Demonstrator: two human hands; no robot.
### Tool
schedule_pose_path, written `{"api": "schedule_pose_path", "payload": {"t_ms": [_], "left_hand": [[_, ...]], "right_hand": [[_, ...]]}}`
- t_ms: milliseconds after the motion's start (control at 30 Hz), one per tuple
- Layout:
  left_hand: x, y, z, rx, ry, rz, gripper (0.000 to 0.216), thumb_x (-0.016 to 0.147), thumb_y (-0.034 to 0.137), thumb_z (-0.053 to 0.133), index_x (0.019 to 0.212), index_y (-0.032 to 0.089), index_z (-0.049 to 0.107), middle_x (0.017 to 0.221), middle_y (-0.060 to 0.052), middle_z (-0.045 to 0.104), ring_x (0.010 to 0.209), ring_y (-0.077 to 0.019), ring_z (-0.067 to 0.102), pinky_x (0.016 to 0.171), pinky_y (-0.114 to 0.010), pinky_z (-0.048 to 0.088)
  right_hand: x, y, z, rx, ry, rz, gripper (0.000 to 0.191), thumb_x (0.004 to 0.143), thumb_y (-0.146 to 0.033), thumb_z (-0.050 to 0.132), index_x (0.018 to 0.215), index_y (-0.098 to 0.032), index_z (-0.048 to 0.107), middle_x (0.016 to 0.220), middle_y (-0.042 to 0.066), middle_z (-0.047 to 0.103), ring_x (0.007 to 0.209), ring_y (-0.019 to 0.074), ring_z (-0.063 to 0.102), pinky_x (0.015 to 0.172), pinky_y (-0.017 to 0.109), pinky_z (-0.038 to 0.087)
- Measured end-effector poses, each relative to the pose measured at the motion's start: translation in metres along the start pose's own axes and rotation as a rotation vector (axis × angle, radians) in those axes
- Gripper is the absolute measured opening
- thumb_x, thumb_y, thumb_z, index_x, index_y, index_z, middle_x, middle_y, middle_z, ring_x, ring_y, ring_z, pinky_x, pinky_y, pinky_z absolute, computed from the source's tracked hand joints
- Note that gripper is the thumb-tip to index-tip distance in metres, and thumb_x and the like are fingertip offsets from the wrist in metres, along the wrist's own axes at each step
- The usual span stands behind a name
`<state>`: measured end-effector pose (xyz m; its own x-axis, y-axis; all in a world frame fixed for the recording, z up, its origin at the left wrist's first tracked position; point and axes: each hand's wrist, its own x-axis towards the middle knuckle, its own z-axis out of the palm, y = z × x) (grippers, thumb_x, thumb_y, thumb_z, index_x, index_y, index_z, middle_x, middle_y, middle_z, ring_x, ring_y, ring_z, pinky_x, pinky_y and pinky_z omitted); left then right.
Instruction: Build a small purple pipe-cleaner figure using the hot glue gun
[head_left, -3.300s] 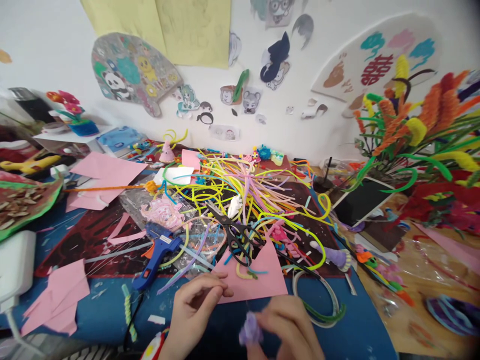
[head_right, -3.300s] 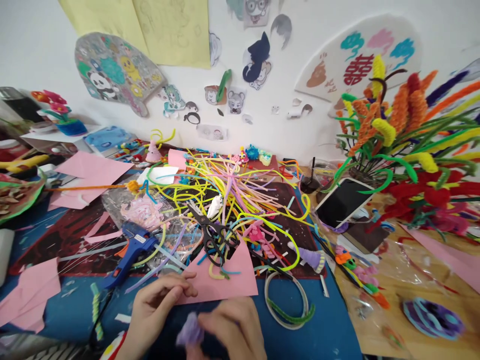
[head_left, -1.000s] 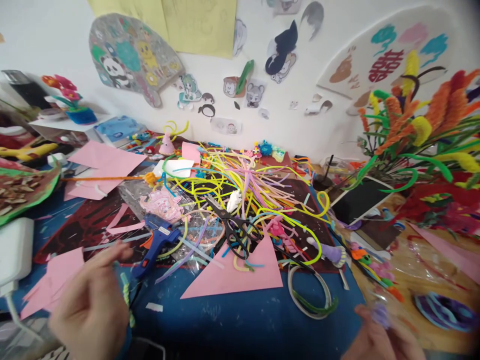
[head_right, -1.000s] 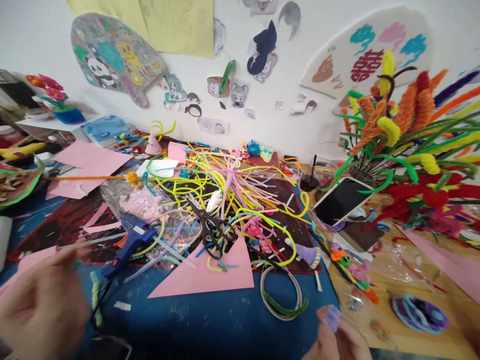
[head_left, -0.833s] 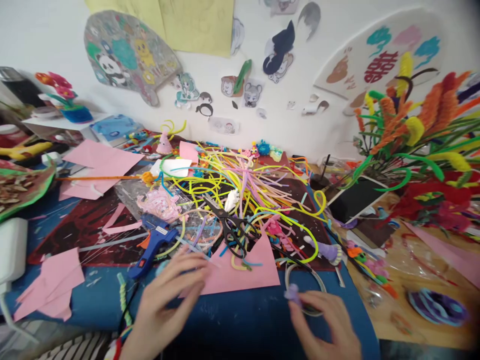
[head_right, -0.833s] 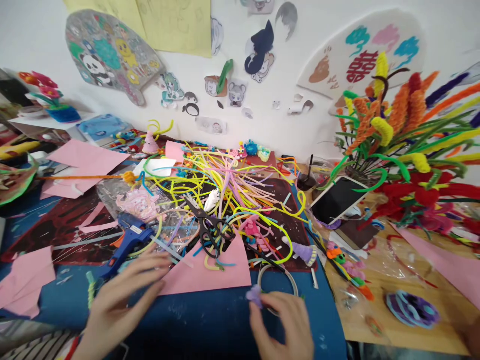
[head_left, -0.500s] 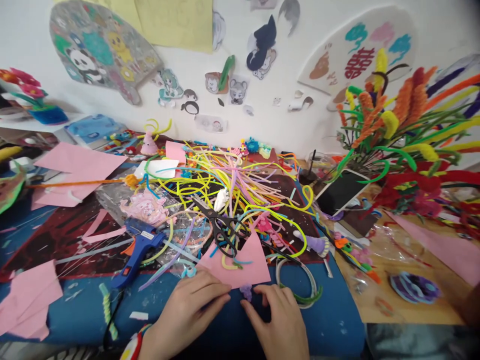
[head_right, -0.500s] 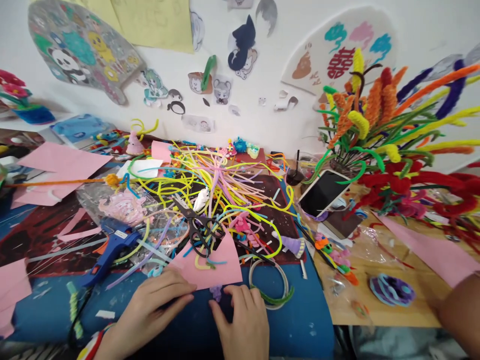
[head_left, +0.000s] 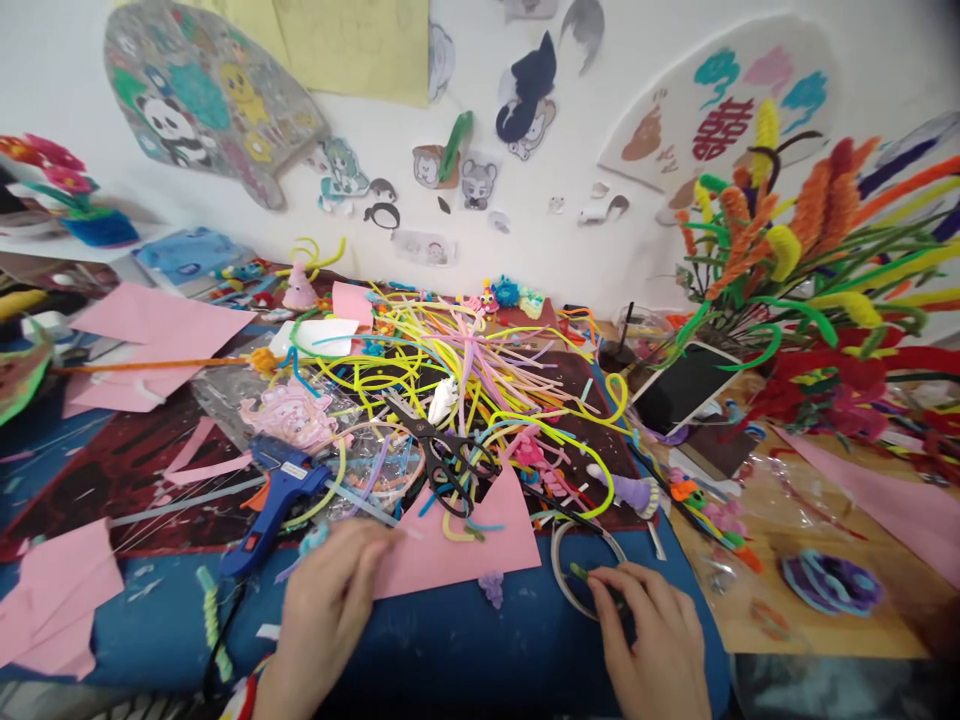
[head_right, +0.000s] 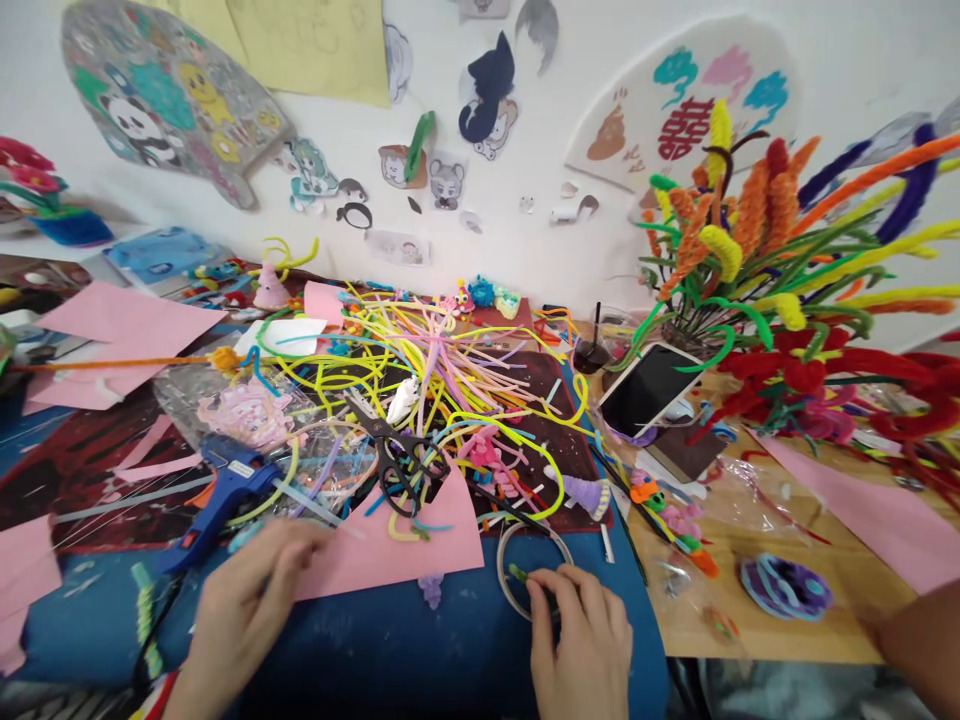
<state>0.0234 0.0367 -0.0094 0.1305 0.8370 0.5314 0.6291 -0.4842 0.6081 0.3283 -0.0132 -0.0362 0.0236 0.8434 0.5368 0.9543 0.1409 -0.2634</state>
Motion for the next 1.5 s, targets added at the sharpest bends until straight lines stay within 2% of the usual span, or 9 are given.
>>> {"api": "schedule_pose_path", "payload": {"t_ms": [67,167,233,367,533,733,900,1133,1500], "left_hand": [[0.001,-0.004,-0.007,0.059,0.131,-0.068,0.038,0.092,0.01,0.052,0.127,0.023,0.058,0.113,-0.009,0.066,0.103,-0.0205,0.065,0.092,-0.032,0.049],[-0.001,-0.001,-0.011,0.033,0.231,-0.067,0.039,0.089,0.008,0.058,0.121,0.029,0.064,0.151,-0.006,0.039,0.139,-0.0277,0.041,0.114,-0.042,0.037],[-0.003,0.003,-0.012,-0.048,0.196,-0.03,0.029,0.091,0.009,0.055,0.107,0.027,0.071,0.154,-0.002,0.037,0.143,-0.0273,0.037,0.119,-0.042,0.031],[-0.003,0.014,-0.01,-0.237,-0.042,0.097,0.027,0.097,0.016,0.047,0.095,0.026,0.072,0.116,-0.002,0.071,0.109,-0.0185,0.067,0.124,-0.043,0.018],[0.01,0.027,-0.008,-0.483,-0.284,-0.134,0.021,0.091,0.024,0.063,0.11,0.026,0.072,0.096,-0.006,0.074,0.094,-0.02,0.069,0.085,-0.029,0.054],[0.018,0.029,-0.007,-0.965,-0.555,-0.58,0.034,0.092,0.045,0.054,0.075,0.016,0.057,0.062,0.002,0.054,0.042,-0.0083,0.049,0.045,-0.022,0.037],[0.012,0.02,-0.011,-0.957,-0.304,-0.666,0.048,0.096,0.047,0.039,0.057,0.022,0.028,0.054,0.008,0.022,0.04,-0.0058,0.021,0.04,-0.022,0.015],[0.012,0.027,-0.02,-1.018,-0.657,-0.614,0.044,0.08,0.059,0.067,0.082,0.015,0.061,0.065,0.001,0.058,0.041,-0.0062,0.046,0.041,-0.019,0.033],[-0.001,0.018,-0.018,-1.369,-0.861,-0.757,0.044,0.063,0.049,0.086,0.076,0.011,0.069,0.058,0.0,0.063,0.032,-0.0039,0.044,0.03,-0.016,0.031]], "right_hand": [[0.007,-0.004,-0.004,0.015,0.051,-0.018,0.035,0.101,-0.043,0.039,0.089,-0.02,0.062,0.089,0.01,0.069,0.083,0.0253,0.061,0.075,0.039,0.04],[0.02,-0.017,-0.011,0.059,0.066,-0.144,0.023,0.102,-0.031,0.041,0.089,-0.021,0.057,0.076,0.002,0.07,0.07,0.0195,0.064,0.081,0.039,0.038],[0.029,-0.032,-0.016,0.112,0.042,-0.261,0.018,0.1,-0.023,0.044,0.088,-0.022,0.057,0.068,-0.003,0.068,0.061,0.0158,0.063,0.084,0.038,0.038],[0.045,-0.064,-0.022,0.319,-0.015,-0.457,0.016,0.097,-0.012,0.045,0.093,-0.022,0.058,0.07,-0.003,0.068,0.065,0.0136,0.064,0.086,0.034,0.05],[0.057,-0.089,-0.021,0.46,-0.132,-0.559,0.018,0.099,-0.014,0.043,0.097,-0.019,0.06,0.077,0.0,0.067,0.072,0.014,0.064,0.089,0.035,0.057],[0.073,-0.101,-0.024,0.639,-0.207,-0.619,0.018,0.102,-0.018,0.042,0.1,-0.019,0.06,0.081,0.0,0.067,0.079,0.0133,0.065,0.101,0.038,0.054],[0.076,-0.104,-0.028,0.696,-0.224,-0.609,0.018,0.102,-0.022,0.043,0.099,-0.02,0.061,0.08,-0.001,0.067,0.076,0.0134,0.064,0.094,0.036,0.057],[0.076,-0.11,-0.028,0.74,-0.258,-0.646,0.019,0.103,-0.024,0.042,0.096,-0.021,0.059,0.081,0.0,0.067,0.078,0.0135,0.062,0.086,0.031,0.056],[0.075,-0.116,-0.031,0.73,-0.308,-0.687,0.02,0.102,-0.021,0.043,0.096,-0.022,0.063,0.081,0.0,0.062,0.079,0.0133,0.057,0.078,0.027,0.054]]}}
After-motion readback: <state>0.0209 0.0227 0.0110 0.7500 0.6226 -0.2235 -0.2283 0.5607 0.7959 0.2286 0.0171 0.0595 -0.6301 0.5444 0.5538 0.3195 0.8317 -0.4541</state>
